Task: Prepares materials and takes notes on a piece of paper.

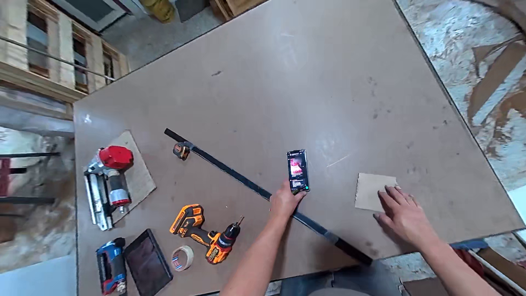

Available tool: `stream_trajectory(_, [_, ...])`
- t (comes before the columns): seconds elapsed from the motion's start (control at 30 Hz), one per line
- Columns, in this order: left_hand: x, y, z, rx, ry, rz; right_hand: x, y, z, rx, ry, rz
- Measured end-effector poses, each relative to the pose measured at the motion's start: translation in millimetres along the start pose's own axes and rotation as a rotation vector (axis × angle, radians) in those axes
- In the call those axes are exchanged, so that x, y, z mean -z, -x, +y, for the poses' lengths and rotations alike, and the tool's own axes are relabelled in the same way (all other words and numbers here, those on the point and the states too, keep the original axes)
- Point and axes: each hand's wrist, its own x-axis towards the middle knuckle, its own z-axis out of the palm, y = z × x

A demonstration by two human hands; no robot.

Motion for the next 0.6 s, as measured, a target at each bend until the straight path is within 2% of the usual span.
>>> stream_trajectory(0.1, [8, -30, 21, 0.035, 0.011, 0.03, 4, -58, 30, 0.124, 0.074, -0.01])
stream_trajectory(0.2, [29, -79, 37, 0.027, 0.016, 0.056, 17, -124, 35, 0.202, 0.038, 0.061])
stream_trajectory(0.27, [50, -118, 49, 0.032, 0.009, 0.058, 24, -179, 33, 0.225, -0.047, 0.162])
stream_trajectory(0.37, [80, -176, 61, 0.012, -0.011, 0.079, 31, -265, 20, 0.228, -0.256, 0.403])
stream_trajectory(0.43, [98, -191, 68, 0.017, 0.015, 0.146, 33, -303, 8, 0.181, -0.349, 0.544])
stream_trajectory(0.47, [104, -186, 73, -0.001, 0.075, 0.218, 33, -312, 4, 0.144, -0.369, 0.578])
stream_trajectory(0.53, [104, -172, 83, -0.185, 0.351, 0.401, 35, -316, 1, 0.098, -0.399, 0.573])
stream_trajectory(0.57, [99, -173, 90, -0.336, 0.616, 0.393, 36, -319, 1, 0.092, -0.402, 0.576])
stream_trajectory(0.6, [92, -178, 99, -0.493, 0.889, 0.263, 36, -321, 2, 0.096, -0.387, 0.584])
